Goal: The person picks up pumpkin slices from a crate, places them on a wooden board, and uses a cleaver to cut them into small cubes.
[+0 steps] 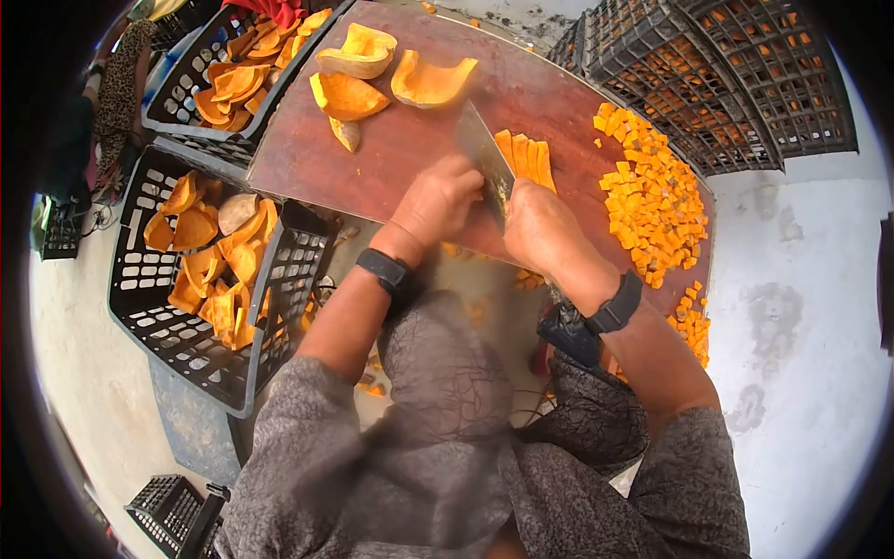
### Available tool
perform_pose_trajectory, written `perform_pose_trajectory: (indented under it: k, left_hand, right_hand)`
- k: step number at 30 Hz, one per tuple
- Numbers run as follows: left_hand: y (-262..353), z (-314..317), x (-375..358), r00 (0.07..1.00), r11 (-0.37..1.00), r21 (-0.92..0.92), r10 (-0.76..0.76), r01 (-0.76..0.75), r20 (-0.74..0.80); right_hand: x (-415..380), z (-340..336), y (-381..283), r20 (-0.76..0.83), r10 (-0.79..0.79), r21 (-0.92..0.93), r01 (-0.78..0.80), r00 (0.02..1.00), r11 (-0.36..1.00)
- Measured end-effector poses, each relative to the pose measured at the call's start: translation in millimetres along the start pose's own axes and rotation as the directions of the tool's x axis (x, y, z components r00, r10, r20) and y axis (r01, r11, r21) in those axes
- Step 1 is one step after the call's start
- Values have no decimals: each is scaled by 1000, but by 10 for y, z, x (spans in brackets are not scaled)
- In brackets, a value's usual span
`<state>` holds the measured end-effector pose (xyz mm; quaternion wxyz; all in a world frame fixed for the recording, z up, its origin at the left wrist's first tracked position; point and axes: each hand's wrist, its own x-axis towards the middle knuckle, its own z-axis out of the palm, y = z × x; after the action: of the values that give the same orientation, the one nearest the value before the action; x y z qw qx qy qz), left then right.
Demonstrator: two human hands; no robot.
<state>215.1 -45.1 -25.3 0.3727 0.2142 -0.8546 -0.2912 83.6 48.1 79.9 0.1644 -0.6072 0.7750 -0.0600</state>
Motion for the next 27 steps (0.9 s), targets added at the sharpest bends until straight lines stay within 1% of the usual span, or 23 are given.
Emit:
perform_pose_trajectory:
  k: [5,7,9,10,13,15,17,19,21,22,24,26,27]
  left_hand:
    - [4,9,-4,1000,1000,-12,-26,26,6]
    - [-14,-2,3,1000,999,-32,-5,6,14]
    - [-18,-4,3,1000,1000,-2,-2,2,17]
    - [-22,7,8,1000,1000,21,-5,5,17]
    - [-22,17,15,1000,1000,1,3,-3,10]
    - [-50,25,18,1000,1000,13,-5,5,-3]
    - [-63,79,-43,999,999,12,-33,33,-5]
    - [-65,40,-1,1000,1000,-5,-17,17,18]
    - [-51,47,8,999,999,0,-34,34,39]
    - [-43,35,11,998,999,12,-43,43,46]
    - [23,-16,19,998,999,34,-16,14,55]
    - [82,-64,35,999,999,51,11,-14,51]
    - [122,-96,13,999,1000,20,-5,4,42]
  right_hand:
    - [37,82,6,-7,27,-5,-27,1000,1000]
    - [104,180,-40,-18,48,8,-48,999,999]
    - [177,216,-83,-34,69,21,-69,997,997]
    - [182,210,-70,-46,69,22,-68,997,997]
    - [152,104,-65,-67,52,47,-49,996,998]
    - [67,19,-70,11,33,-16,-33,999,999]
    - [-70,25,-60,20,46,-2,-45,999,999]
    - [-43,116,-39,17,54,19,-54,998,998]
    - [45,322,6,-108,12,28,-9,994,1000]
    - [111,364,7,-110,18,38,-14,994,999]
    - [293,340,5,-152,16,57,-8,988,998]
    - [333,369,50,-168,17,32,-12,986,999]
    - [327,371,52,-189,30,46,-21,982,999]
